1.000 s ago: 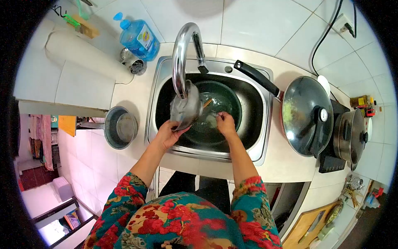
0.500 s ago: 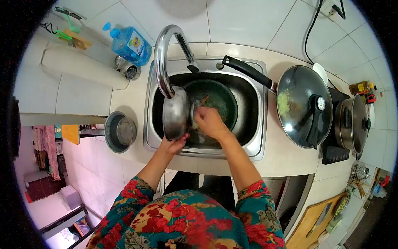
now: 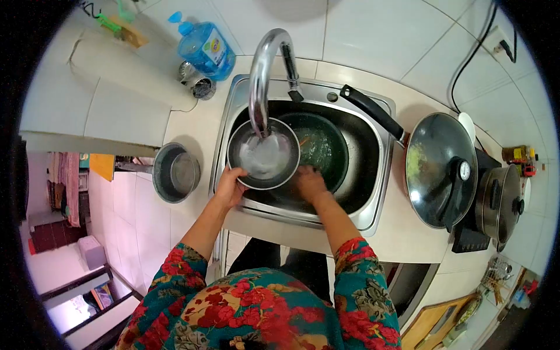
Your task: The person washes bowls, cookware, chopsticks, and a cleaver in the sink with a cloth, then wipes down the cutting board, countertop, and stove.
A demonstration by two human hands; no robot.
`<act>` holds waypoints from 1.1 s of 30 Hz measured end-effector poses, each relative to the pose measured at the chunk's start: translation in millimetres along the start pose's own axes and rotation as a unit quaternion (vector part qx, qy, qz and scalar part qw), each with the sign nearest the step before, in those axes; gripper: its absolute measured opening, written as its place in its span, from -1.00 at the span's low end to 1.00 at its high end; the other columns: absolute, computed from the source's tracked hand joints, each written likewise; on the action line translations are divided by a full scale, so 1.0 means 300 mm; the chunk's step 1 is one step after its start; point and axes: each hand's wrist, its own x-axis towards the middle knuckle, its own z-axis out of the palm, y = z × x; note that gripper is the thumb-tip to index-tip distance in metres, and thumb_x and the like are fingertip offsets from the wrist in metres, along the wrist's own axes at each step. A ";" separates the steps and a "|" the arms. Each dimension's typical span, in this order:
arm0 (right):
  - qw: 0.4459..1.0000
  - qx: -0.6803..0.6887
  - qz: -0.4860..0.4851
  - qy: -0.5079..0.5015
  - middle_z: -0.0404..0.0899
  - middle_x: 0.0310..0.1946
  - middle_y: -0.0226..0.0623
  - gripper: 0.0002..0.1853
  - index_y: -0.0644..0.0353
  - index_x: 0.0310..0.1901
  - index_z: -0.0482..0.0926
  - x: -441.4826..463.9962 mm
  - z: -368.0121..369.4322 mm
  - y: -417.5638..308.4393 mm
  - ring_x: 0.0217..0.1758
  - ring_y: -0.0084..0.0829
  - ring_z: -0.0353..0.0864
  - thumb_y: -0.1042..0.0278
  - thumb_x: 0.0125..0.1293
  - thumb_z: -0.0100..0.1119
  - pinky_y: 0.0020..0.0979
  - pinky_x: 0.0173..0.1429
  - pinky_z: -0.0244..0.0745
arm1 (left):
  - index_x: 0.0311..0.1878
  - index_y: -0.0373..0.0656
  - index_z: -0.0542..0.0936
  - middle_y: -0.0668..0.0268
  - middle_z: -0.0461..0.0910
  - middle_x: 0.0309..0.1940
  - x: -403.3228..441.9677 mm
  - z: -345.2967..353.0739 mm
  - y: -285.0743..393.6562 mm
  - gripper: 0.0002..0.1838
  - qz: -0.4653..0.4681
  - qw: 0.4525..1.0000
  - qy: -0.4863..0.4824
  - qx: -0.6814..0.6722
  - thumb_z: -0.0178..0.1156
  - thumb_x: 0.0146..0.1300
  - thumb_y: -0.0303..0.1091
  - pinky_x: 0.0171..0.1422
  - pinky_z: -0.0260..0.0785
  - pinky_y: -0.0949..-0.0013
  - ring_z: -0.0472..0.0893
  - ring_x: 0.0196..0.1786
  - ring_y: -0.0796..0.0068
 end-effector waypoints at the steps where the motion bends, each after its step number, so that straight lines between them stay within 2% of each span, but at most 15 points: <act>1: 0.999 -0.038 0.006 -0.021 0.41 0.03 -0.11 -0.73 0.31 -0.16 0.56 0.017 0.023 0.064 0.12 -0.13 0.37 0.47 0.08 0.04 -0.22 0.17 0.36 | 0.21 -0.15 0.20 0.17 0.39 0.01 0.013 -0.018 -0.005 -0.46 0.011 1.000 0.003 0.020 0.02 0.11 -0.47 -0.10 0.51 0.25 0.51 -0.05 0.29; 2: 0.996 -0.077 0.013 -0.039 0.46 -0.04 -0.08 -0.73 0.33 -0.17 0.57 0.041 0.019 0.115 0.08 -0.14 0.42 0.48 0.07 0.05 -0.24 0.14 0.38 | 0.21 -0.15 0.20 0.17 0.39 0.01 0.019 -0.010 0.011 -0.46 0.017 1.000 0.004 0.017 0.02 0.11 -0.47 -0.10 0.51 0.25 0.51 -0.05 0.29; 3: 0.996 -0.016 0.069 -0.053 0.54 -0.22 -0.05 -0.81 0.32 -0.27 0.57 0.059 -0.007 0.138 -0.11 -0.12 0.52 0.48 0.08 0.07 -0.30 -0.01 0.43 | 0.25 -0.14 0.17 0.17 0.39 0.03 0.014 0.013 0.025 -0.42 0.047 0.997 0.030 0.058 0.07 0.13 -0.40 -0.10 0.49 0.28 0.49 -0.02 0.33; 4: 0.996 -0.019 0.069 -0.054 0.54 -0.22 -0.05 -0.81 0.32 -0.27 0.57 0.042 -0.057 0.121 -0.11 -0.12 0.52 0.48 0.08 0.07 -0.30 -0.01 0.43 | 0.28 -0.14 0.14 0.17 0.38 0.04 0.001 0.042 0.034 -0.37 0.075 0.991 0.054 0.099 0.12 0.15 -0.33 -0.10 0.47 0.31 0.47 0.01 0.36; 6: 0.947 0.268 0.159 0.077 0.53 -0.34 -0.06 -0.87 0.34 -0.37 0.53 -0.010 -0.234 0.055 -0.32 -0.12 0.52 0.43 0.12 0.09 -0.31 -0.17 0.41 | 0.30 -0.18 0.14 0.16 0.39 0.04 -0.009 0.090 0.046 -0.32 0.090 0.982 0.091 0.140 0.17 0.18 -0.20 -0.01 0.39 0.39 0.43 0.06 0.41; 8: 0.934 0.320 0.099 0.127 0.50 -0.46 -0.16 -0.85 0.34 -0.42 0.48 -0.049 -0.305 0.031 -0.37 -0.22 0.50 0.40 0.17 0.10 -0.33 -0.22 0.36 | 0.26 -0.23 0.22 0.14 0.41 0.02 0.023 0.087 0.016 -0.36 0.226 0.933 0.075 0.269 0.17 0.20 -0.14 0.11 0.30 0.41 0.43 0.07 0.40; 11: 0.848 0.491 -0.002 0.199 0.45 -0.41 -0.26 -0.90 0.30 -0.40 0.46 -0.047 -0.370 -0.051 -0.31 -0.37 0.46 0.46 0.20 0.09 -0.41 -0.17 0.30 | 0.22 -0.31 0.28 0.08 0.41 0.06 0.059 0.086 -0.043 -0.40 0.253 0.921 0.065 0.288 0.13 0.23 -0.12 0.22 0.19 0.40 0.39 0.13 0.33; 14: 0.839 0.461 -0.071 0.281 0.44 -0.37 -0.24 -0.90 0.29 -0.39 0.46 0.051 -0.304 -0.126 -0.28 -0.33 0.44 0.44 0.19 0.08 -0.39 -0.13 0.29 | 0.20 -0.36 0.31 0.02 0.38 0.11 0.037 0.131 -0.063 -0.44 0.276 0.908 0.055 0.309 0.06 0.28 -0.12 0.27 0.13 0.39 0.36 0.18 0.29; 18: 0.866 0.415 -0.131 0.246 0.48 -0.34 -0.17 -0.90 0.30 -0.37 0.47 0.116 -0.243 -0.222 -0.23 -0.23 0.45 0.44 0.19 0.03 -0.33 -0.08 0.31 | 0.19 -0.36 0.31 0.00 0.38 0.12 0.010 0.161 -0.045 -0.47 0.267 0.917 0.037 0.292 0.02 0.30 -0.14 0.28 0.13 0.38 0.36 0.19 0.26; 20: 0.881 0.428 -0.179 0.096 0.50 -0.30 -0.10 -0.86 0.31 -0.32 0.49 0.096 -0.245 -0.257 -0.16 -0.14 0.45 0.42 0.19 0.00 -0.29 -0.02 0.31 | 0.19 -0.35 0.31 0.03 0.39 0.10 0.020 0.131 -0.032 -0.49 0.306 0.903 0.036 0.299 0.01 0.30 -0.16 0.28 0.14 0.37 0.38 0.18 0.24; 22: 0.866 0.454 -0.198 0.067 0.53 -0.30 0.00 -0.82 0.34 -0.32 0.51 0.068 -0.276 -0.276 -0.16 -0.04 0.47 0.40 0.20 -0.04 -0.23 -0.04 0.34 | 0.21 -0.25 0.32 0.05 0.41 0.03 0.003 0.133 0.022 -0.50 0.357 0.870 0.037 0.338 0.04 0.27 -0.18 0.21 0.20 0.36 0.42 0.10 0.19; 24: 0.928 0.336 -0.159 -0.034 0.54 -0.34 0.10 -0.77 0.37 -0.33 0.54 0.071 -0.268 -0.248 -0.22 0.03 0.51 0.36 0.19 -0.03 -0.16 -0.08 0.38 | 0.22 -0.14 0.33 0.07 0.42 -0.05 -0.030 0.135 0.074 -0.48 0.377 0.814 0.001 0.442 0.09 0.21 -0.18 0.12 0.27 0.33 0.44 0.01 0.14; 28: 0.975 0.171 -0.120 -0.072 0.54 -0.35 0.13 -0.74 0.37 -0.34 0.56 0.049 -0.301 -0.195 -0.24 0.06 0.53 0.33 0.18 -0.02 -0.11 -0.11 0.40 | 0.22 -0.11 0.33 0.12 0.41 -0.12 0.017 0.094 0.127 -0.46 0.485 0.728 0.051 0.481 0.15 0.15 -0.23 -0.06 0.32 0.33 0.45 -0.13 0.20; 31: 0.982 0.163 -0.037 -0.084 0.54 -0.34 0.11 -0.74 0.34 -0.34 0.58 0.014 -0.319 -0.135 -0.23 0.06 0.53 0.30 0.16 0.00 -0.11 -0.09 0.41 | 0.14 -0.26 0.37 0.11 0.48 -0.23 0.073 0.100 0.212 -0.54 0.493 0.782 0.117 0.364 0.06 0.24 -0.20 -0.10 0.30 0.34 0.45 -0.20 0.28; 33: 0.980 0.196 0.032 0.016 0.54 -0.35 0.10 -0.73 0.31 -0.36 0.58 -0.003 -0.270 -0.064 -0.21 0.09 0.51 0.26 0.21 -0.02 -0.11 -0.10 0.41 | 0.10 -0.30 0.39 0.10 0.49 -0.24 0.135 0.099 0.258 -0.56 0.480 0.812 0.143 0.298 0.02 0.29 -0.16 -0.10 0.29 0.33 0.45 -0.22 0.30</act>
